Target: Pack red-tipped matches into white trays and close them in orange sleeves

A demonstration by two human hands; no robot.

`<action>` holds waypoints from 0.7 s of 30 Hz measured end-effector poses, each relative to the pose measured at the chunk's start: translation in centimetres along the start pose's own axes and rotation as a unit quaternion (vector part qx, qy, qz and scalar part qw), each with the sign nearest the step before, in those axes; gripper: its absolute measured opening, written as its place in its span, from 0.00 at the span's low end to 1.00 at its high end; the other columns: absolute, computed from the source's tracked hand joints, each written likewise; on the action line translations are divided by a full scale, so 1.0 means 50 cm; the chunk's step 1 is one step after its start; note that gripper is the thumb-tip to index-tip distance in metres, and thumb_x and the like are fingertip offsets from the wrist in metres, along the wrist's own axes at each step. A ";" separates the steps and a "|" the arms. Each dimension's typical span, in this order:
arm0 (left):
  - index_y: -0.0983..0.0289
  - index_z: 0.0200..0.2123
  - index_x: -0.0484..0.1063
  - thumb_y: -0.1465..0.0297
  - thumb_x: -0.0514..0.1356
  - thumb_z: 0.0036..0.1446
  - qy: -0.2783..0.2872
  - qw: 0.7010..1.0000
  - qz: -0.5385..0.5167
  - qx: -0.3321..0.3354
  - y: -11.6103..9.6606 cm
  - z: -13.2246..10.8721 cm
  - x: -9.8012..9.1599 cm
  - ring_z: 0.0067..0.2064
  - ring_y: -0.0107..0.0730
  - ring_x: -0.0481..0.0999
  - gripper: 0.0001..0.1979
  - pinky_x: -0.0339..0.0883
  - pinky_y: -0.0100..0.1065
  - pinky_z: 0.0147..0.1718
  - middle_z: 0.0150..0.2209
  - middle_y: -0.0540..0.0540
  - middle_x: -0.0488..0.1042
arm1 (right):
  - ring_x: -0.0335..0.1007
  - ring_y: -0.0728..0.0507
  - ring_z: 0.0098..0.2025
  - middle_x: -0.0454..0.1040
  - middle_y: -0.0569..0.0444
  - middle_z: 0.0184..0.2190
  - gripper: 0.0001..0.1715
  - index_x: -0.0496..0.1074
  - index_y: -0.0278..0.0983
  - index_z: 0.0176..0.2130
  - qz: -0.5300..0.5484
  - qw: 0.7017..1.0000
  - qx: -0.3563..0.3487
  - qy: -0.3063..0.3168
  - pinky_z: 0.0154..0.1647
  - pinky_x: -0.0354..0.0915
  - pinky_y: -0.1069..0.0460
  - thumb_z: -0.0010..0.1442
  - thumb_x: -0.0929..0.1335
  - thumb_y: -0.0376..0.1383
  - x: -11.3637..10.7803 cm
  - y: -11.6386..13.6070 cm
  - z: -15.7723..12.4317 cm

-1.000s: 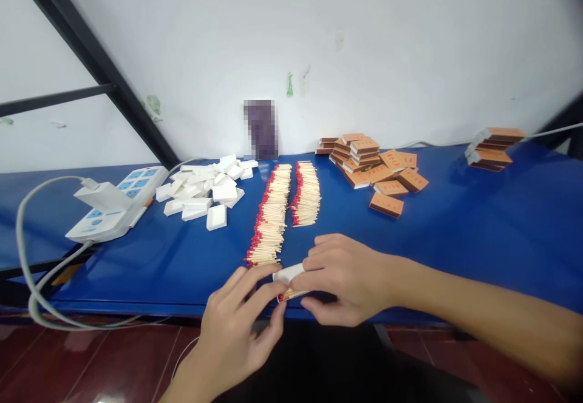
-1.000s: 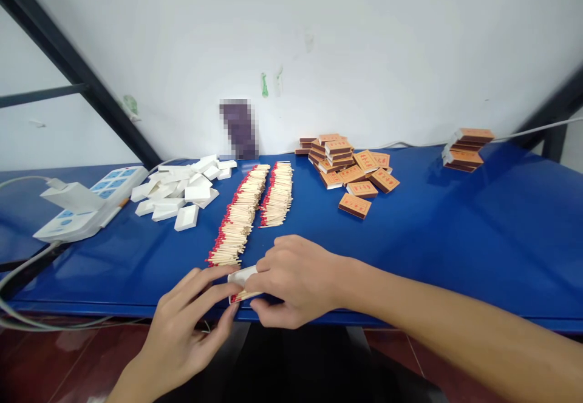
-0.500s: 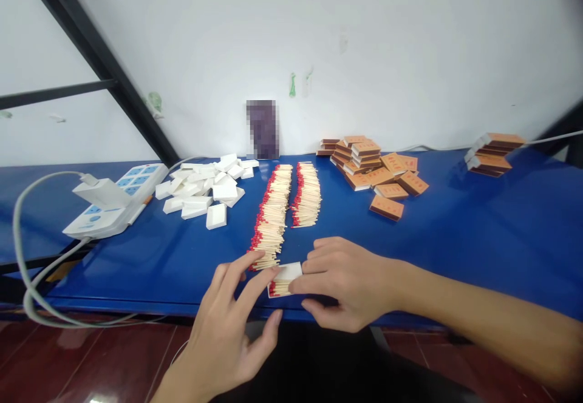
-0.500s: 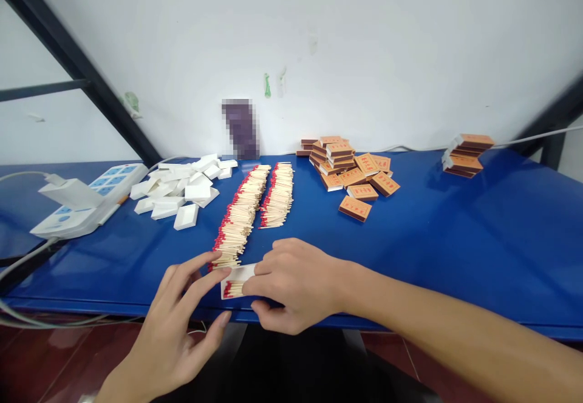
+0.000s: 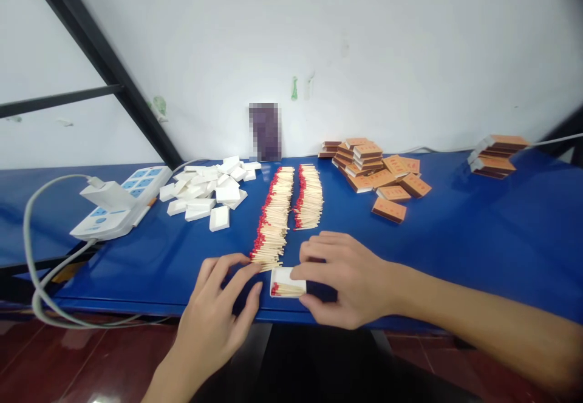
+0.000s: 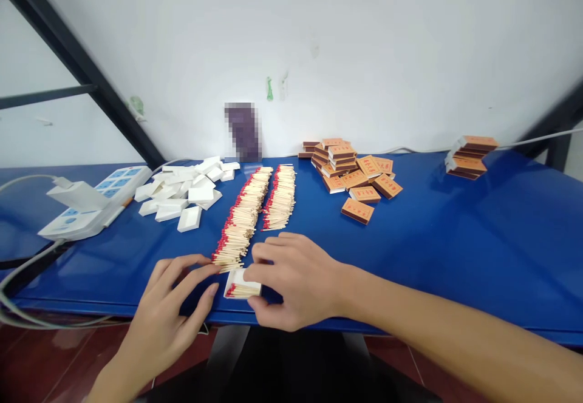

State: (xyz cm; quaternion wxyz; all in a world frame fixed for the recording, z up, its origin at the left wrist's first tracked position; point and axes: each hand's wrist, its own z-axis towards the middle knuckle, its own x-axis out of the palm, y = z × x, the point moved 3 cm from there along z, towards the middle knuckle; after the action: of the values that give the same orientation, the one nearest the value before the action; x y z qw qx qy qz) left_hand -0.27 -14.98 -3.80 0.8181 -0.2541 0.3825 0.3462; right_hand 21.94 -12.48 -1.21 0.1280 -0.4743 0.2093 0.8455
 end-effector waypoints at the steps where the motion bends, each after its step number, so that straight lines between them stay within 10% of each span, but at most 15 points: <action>1: 0.61 0.48 0.75 0.73 0.57 0.65 -0.003 1.000 0.001 0.004 -0.002 0.001 0.001 0.45 0.40 0.71 0.11 0.67 0.41 0.46 0.46 0.59 0.73 | 0.66 0.45 0.33 0.73 0.50 0.37 0.13 0.75 0.35 0.42 0.007 1.000 0.005 0.002 0.35 0.60 0.49 0.61 0.67 0.40 0.000 -0.001 0.001; 6: 0.60 0.49 0.76 0.75 0.58 0.64 -0.036 0.999 0.008 0.028 -0.008 0.000 0.000 0.43 0.38 0.71 0.13 0.68 0.40 0.43 0.45 0.59 0.72 | 0.69 0.41 0.49 0.71 0.45 0.53 0.25 0.68 0.37 0.57 0.056 0.997 0.003 0.046 0.52 0.65 0.45 0.61 0.69 0.37 0.010 0.000 0.002; 21: 0.61 0.46 0.75 0.80 0.61 0.60 -0.077 0.996 0.002 0.056 -0.011 -0.009 0.011 0.39 0.36 0.72 0.12 0.68 0.38 0.40 0.40 0.56 0.75 | 0.64 0.43 0.40 0.71 0.48 0.42 0.28 0.70 0.34 0.55 0.066 0.994 0.006 0.086 0.44 0.62 0.47 0.53 0.65 0.28 0.003 -0.009 0.000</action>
State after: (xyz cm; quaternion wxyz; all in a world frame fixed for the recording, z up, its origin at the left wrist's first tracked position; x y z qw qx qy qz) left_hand 0.17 -15.43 -4.42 0.8572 -0.1802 0.3378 0.3444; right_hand 22.04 -12.11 -1.45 0.0557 -0.5298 0.2556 0.8068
